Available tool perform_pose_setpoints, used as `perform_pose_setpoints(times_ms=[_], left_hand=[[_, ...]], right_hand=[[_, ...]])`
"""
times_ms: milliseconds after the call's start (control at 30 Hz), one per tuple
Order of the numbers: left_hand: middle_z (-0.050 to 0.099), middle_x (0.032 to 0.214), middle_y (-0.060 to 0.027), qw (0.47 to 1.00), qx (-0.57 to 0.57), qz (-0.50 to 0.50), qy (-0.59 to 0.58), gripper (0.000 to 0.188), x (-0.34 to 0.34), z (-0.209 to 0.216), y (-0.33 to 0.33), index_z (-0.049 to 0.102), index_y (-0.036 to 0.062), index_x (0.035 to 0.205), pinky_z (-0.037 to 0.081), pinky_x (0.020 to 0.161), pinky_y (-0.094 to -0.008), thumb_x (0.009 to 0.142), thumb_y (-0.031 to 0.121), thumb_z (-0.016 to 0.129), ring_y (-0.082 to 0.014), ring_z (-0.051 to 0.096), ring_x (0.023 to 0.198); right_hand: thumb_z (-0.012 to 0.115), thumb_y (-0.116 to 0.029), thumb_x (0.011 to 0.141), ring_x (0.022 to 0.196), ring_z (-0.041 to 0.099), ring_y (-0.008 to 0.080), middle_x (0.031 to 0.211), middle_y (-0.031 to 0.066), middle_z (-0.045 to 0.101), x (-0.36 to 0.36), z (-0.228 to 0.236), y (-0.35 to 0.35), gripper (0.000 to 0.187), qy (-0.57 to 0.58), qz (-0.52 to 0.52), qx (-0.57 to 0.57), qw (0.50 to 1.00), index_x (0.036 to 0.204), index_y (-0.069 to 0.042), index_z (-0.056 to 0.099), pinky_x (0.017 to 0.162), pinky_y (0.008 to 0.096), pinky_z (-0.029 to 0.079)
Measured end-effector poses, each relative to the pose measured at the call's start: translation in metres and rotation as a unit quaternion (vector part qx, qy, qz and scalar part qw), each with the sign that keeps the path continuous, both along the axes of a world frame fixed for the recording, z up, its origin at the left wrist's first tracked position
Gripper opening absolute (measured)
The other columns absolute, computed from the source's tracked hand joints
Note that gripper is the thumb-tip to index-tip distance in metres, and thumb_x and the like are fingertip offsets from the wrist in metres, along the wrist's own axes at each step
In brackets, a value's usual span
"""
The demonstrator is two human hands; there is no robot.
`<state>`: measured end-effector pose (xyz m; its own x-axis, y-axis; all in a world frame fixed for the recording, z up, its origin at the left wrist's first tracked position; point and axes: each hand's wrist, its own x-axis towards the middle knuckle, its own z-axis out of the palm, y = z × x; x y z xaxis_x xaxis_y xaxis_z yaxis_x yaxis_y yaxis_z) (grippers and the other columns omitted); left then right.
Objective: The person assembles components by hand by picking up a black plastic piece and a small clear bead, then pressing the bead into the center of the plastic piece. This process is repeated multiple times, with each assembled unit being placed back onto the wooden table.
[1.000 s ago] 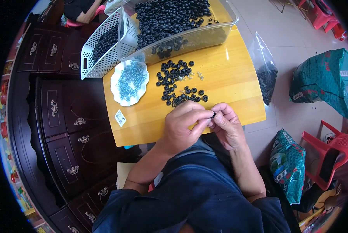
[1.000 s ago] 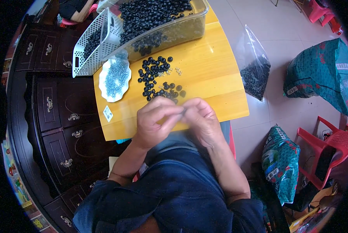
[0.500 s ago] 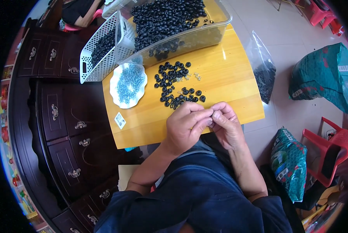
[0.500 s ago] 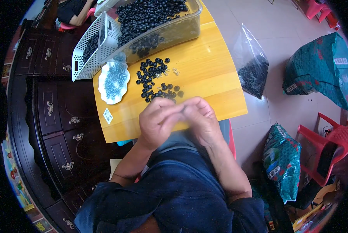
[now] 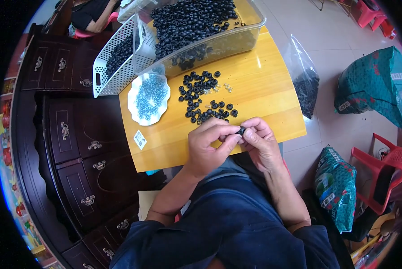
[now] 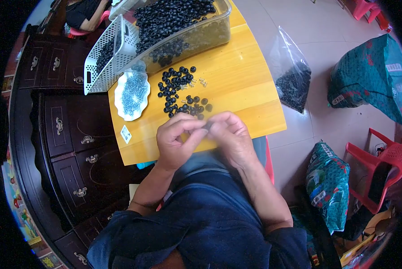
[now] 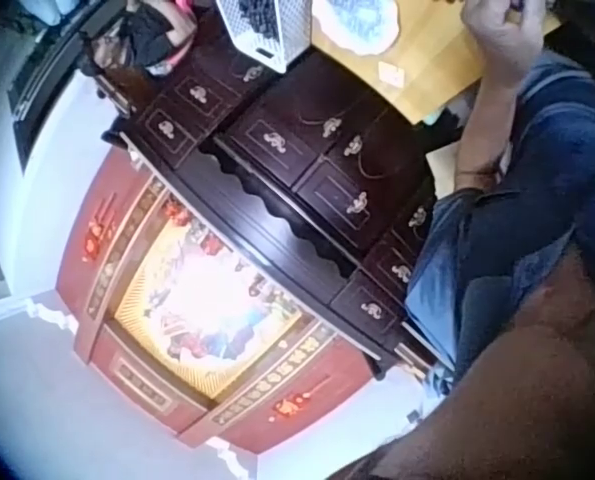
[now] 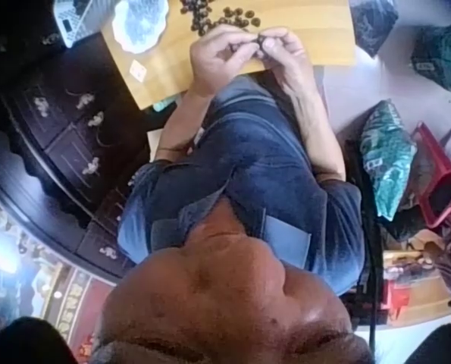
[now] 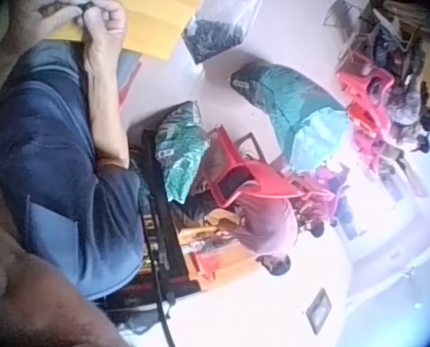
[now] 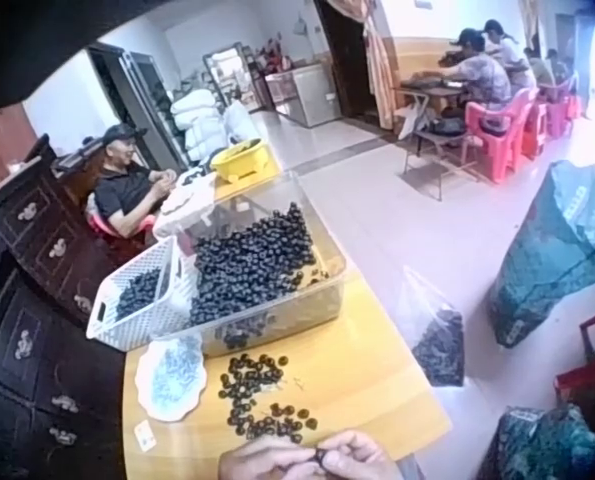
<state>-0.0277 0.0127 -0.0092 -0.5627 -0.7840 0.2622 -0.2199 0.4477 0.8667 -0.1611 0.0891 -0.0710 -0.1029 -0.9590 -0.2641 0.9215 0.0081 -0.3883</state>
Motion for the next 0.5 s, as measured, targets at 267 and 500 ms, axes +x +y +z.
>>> perform_pose_setpoints(times_ms=[267, 500], left_hand=[[0.066, 0.083, -0.0079, 1.0, -0.012, -0.019, 0.021, 0.022, -0.0017, 0.0015, -0.003, 0.071, -0.0008, 0.092, 0.047, 0.06, -0.0233, 0.074, -0.011, 0.075, -0.0126, 0.061, 0.069], [0.066, 0.086, -0.0079, 0.999, 0.033, -0.023, 0.021, 0.021, 0.0026, -0.0003, -0.0028, 0.071, -0.0007, 0.092, 0.048, 0.064, -0.0235, 0.075, -0.011, 0.075, -0.0126, 0.061, 0.074]], right_hand=[[0.07, -0.007, 0.09, 0.082, 0.062, 0.0106, 0.091, 0.0021, 0.068, -0.0001, -0.0008, -0.0009, 0.013, -0.012, -0.004, -0.011, 1.0, 0.102, -0.006, 0.064, 0.08, 0.0257, 0.05], [0.071, -0.007, 0.09, 0.082, 0.061, 0.0098, 0.09, 0.0013, 0.067, -0.0002, -0.0031, 0.0003, 0.013, 0.003, 0.004, -0.007, 1.0, 0.1, -0.007, 0.063, 0.079, 0.0252, 0.049]])
